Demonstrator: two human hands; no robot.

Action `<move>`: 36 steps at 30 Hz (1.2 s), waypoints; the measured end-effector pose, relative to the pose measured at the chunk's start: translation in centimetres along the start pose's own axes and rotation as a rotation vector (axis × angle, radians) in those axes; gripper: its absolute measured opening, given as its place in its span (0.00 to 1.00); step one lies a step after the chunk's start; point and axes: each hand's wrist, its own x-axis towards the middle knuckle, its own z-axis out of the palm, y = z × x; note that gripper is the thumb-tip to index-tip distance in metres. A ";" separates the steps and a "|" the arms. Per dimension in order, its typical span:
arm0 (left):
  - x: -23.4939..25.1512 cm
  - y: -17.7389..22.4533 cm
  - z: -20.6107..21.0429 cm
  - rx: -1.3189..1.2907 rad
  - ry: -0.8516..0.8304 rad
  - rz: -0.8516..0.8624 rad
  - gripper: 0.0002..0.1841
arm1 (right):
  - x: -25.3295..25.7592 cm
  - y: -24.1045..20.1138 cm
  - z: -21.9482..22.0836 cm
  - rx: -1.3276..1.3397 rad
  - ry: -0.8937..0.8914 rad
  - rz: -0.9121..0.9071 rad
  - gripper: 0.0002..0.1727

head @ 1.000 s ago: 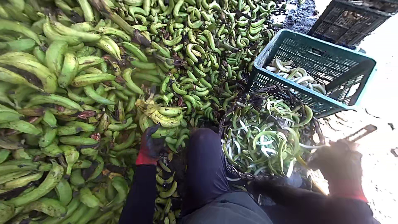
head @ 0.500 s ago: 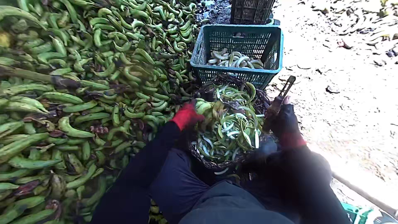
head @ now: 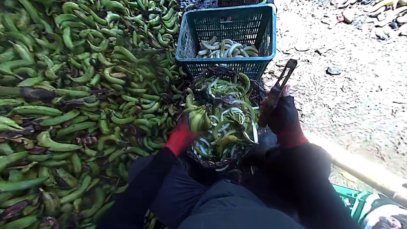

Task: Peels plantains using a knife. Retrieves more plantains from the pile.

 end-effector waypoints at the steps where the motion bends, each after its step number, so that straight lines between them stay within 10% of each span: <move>1: -0.5 -0.3 0.8 0.111 0.027 -0.003 0.66 | -0.1 0.0 0.1 0.014 -0.007 0.001 0.35; 7: -3.2 2.3 3.5 0.237 0.428 0.445 0.56 | 0.4 -0.4 0.1 0.039 -0.013 -0.047 0.35; 10: -3.0 5.3 6.5 0.240 0.052 0.595 0.37 | 0.4 -0.1 -0.5 0.030 -0.026 -0.096 0.37; 12: -1.5 6.9 9.5 0.278 -0.273 0.526 0.43 | 0.4 0.1 -0.9 -0.034 -0.037 -0.110 0.40; 17: 0.5 7.6 15.0 0.395 -0.307 0.414 0.49 | 0.8 0.4 -1.4 -0.039 0.028 -0.120 0.39; 24: -0.5 9.4 8.2 -0.031 -0.130 0.377 0.36 | 0.6 -0.1 -1.7 -0.037 0.059 -0.123 0.38; 30: 2.4 15.8 -1.2 -0.283 0.168 0.419 0.59 | 0.6 0.1 -1.3 -0.054 0.035 -0.126 0.39; 36: 3.5 15.2 1.9 0.117 0.110 0.761 0.32 | 0.2 -0.5 -1.8 -0.018 0.087 -0.149 0.38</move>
